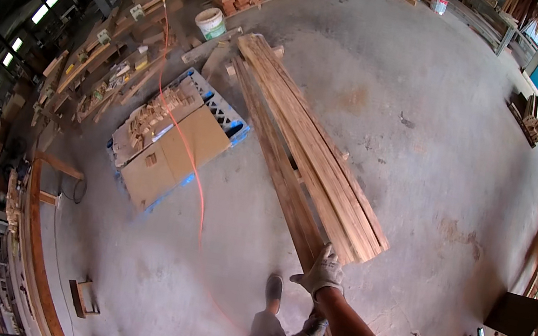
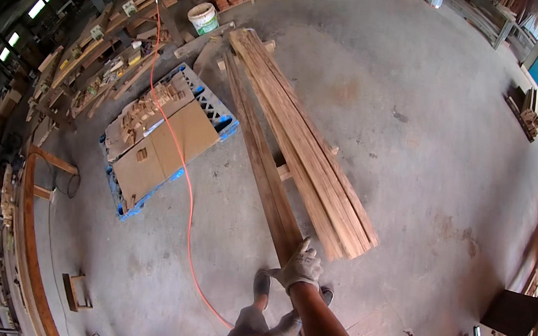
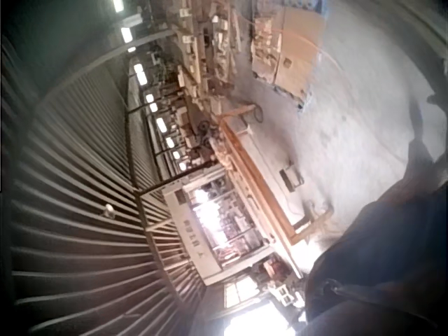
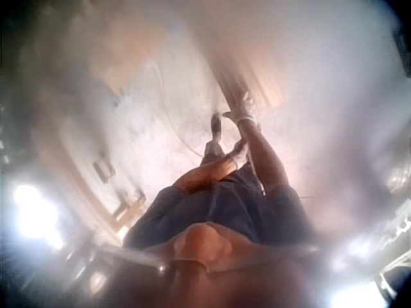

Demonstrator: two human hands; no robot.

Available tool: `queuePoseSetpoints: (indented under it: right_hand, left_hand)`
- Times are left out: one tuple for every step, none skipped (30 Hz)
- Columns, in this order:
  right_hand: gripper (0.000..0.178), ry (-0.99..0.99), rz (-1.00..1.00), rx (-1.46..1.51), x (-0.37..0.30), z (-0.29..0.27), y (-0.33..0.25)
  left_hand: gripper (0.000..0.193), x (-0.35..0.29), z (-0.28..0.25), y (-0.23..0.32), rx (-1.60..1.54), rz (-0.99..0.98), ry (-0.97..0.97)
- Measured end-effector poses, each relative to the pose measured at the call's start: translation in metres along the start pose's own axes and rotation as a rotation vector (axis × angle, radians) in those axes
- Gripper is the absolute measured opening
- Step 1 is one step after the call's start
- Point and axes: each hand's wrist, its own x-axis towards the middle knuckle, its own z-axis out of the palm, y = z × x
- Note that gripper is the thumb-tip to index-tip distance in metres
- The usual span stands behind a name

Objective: The person moves long wooden planks from a floor pile to a workbench and then to a clamped assembly frame. They use a hammer to tap the planks into place within the frame, aligning them with other pieces.

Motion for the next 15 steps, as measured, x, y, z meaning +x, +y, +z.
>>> queuePoseSetpoints:
  right_hand:
    - [0.137,-0.006,-0.002,-0.015,-0.002,0.001,-0.004]
    - [0.135,-0.015,-0.005,-0.036,0.000,0.006,-0.002]
    - [0.132,-0.024,0.005,-0.047,0.001,0.011,0.006]
    - [0.118,-0.005,0.028,-0.043,0.005,0.019,0.015]
    - [0.113,0.028,0.023,-0.039,0.000,0.025,0.024]
    - [0.108,0.080,0.036,-0.015,-0.011,0.022,0.036]
    - [0.103,0.132,0.050,0.008,-0.021,0.017,0.047]
    - [0.099,0.138,0.027,0.013,-0.029,0.015,0.059]
    - [0.095,0.146,0.015,0.023,-0.042,0.010,0.070]
    - [0.091,0.155,0.012,0.034,-0.054,0.005,0.086]
    - [0.090,0.125,0.000,0.064,-0.066,0.007,0.108]
    - [0.090,0.101,-0.002,0.093,-0.080,0.014,0.135]
    - [0.090,0.083,-0.006,0.120,-0.090,0.013,0.152]
    - [0.088,0.022,0.045,0.039,-0.107,0.000,0.151]
    - [0.086,-0.051,0.106,-0.044,-0.134,-0.011,0.152]
  left_hand:
    - [0.046,0.012,-0.008,-0.018,-0.057,-0.018,-0.002]
    - [0.044,0.026,-0.014,-0.034,-0.120,-0.037,-0.004]
    - [0.043,0.023,-0.013,-0.040,0.009,-0.026,-0.022]
    - [0.041,0.022,-0.011,-0.046,0.138,-0.010,-0.039]
    - [0.040,0.021,-0.010,-0.052,0.255,0.007,-0.049]
    - [0.041,0.025,-0.021,-0.073,0.554,0.054,-0.131]
    - [0.043,0.030,-0.031,-0.092,0.852,0.105,-0.212]
    - [0.049,0.004,-0.007,-0.071,0.585,-0.053,-0.358]
    - [0.056,-0.030,0.020,-0.039,0.308,-0.259,-0.468]
    - [0.064,-0.066,0.049,-0.006,0.096,-0.478,-0.533]
    - [0.079,-0.068,0.045,-0.016,0.198,-0.533,-0.703]
    - [0.064,-0.059,0.039,-0.020,0.130,-0.568,-0.994]
    - [0.064,-0.053,0.035,-0.021,0.245,-0.608,-1.034]
    - [0.064,-0.043,0.023,-0.025,0.404,-0.614,-0.991]
    - [0.065,-0.030,0.006,-0.033,0.563,-0.623,-0.925]
